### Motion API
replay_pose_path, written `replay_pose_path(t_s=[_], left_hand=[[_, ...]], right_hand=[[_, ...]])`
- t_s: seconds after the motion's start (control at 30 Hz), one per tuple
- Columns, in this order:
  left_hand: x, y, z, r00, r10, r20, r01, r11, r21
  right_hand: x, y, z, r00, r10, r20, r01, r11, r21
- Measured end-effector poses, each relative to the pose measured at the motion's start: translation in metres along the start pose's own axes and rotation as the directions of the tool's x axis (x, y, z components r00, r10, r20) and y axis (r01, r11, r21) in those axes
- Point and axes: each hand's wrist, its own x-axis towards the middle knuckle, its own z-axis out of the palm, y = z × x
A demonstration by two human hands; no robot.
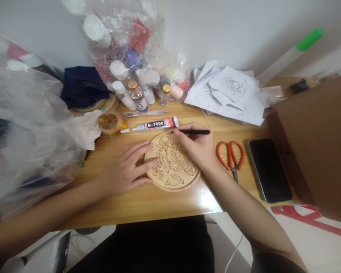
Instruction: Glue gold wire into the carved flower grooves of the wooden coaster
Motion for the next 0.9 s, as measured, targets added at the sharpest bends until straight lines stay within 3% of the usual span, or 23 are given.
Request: replay_pose_path(t_s=[0.9], left_hand=[[-0.0007, 0.0006, -0.0008, 0.999, -0.006, -0.036, 0.006, 1.0, 0.009]], right_hand=[[-0.0004, -0.0008, -0.0001, 1.0, 0.024, 0.01, -0.024, 1.0, -0.006]])
